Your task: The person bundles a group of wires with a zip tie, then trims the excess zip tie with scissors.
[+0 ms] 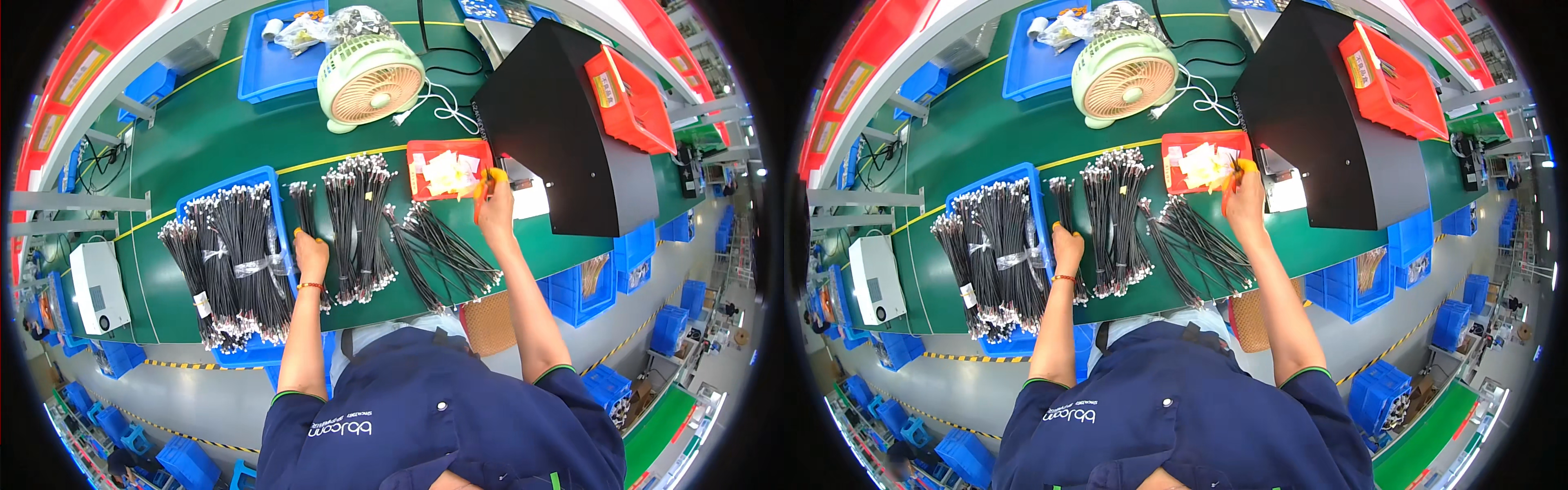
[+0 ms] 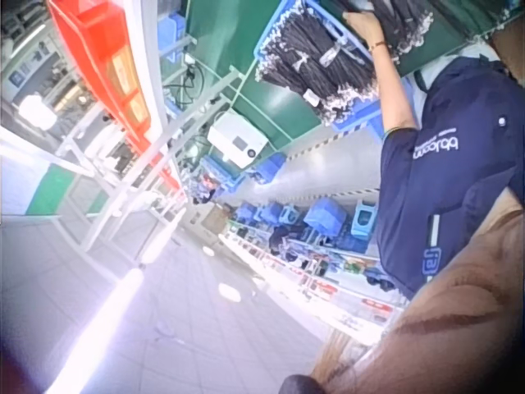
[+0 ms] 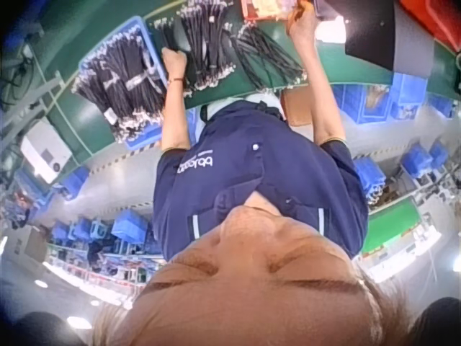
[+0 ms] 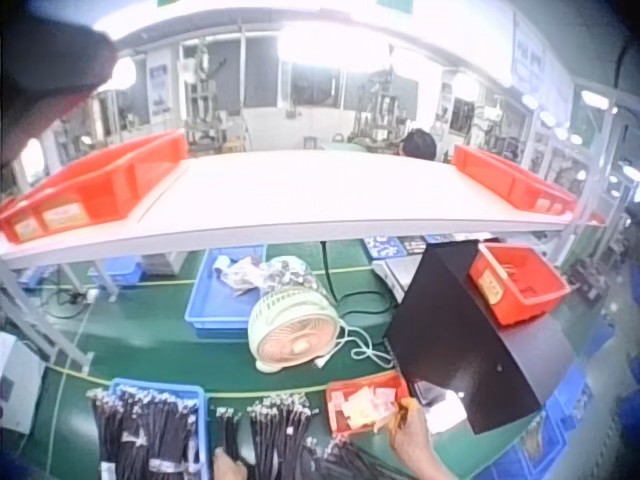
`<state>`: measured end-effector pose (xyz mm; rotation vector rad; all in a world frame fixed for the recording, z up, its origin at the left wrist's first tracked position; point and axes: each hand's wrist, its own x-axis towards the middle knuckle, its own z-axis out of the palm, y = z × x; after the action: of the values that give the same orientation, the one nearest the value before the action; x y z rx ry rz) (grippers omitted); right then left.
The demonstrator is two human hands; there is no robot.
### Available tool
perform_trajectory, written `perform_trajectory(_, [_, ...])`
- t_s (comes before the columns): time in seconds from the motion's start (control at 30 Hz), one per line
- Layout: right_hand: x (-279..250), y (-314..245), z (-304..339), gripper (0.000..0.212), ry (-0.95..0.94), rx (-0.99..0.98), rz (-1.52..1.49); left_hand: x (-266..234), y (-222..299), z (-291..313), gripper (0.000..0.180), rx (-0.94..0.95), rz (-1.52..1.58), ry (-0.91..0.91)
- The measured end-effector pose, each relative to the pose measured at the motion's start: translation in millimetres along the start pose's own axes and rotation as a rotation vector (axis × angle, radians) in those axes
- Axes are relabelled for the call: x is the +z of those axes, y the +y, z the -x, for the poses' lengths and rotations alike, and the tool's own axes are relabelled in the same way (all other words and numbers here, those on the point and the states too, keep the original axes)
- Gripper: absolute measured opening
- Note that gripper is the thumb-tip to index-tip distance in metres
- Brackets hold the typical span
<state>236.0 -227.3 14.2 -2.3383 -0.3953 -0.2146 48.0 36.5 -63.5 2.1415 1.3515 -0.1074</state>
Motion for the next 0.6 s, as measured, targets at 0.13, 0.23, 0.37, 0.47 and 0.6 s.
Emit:
perform_trajectory(0.13, [22.9,27.7,-31.2,0.026,-0.006,-0.077,0.063,-5.6,10.3,17.8,0.057,0.018,-0.036,0.028])
perform_trajectory(0.23, [33.6,37.3,-45.3,0.013,0.014,-0.438,0.397,-9.0,12.4,34.6,0.049,0.268,-0.042,0.195])
perform_trajectory(0.37, [46.2,43.0,-58.2,0.015,-0.024,-0.548,0.501,-3.4,15.2,56.0,0.034,0.305,0.18,0.179])
perform_trajectory(0.47, [65.4,60.2,-52.0,0.017,-0.316,-0.498,0.583,5.4,24.3,65.1,0.03,0.181,0.244,0.003])
perform_trajectory(0.6, [68.6,54.9,-56.7,0.013,-0.621,-0.274,0.239,9.2,37.8,57.9,0.033,0.189,-0.087,0.129])
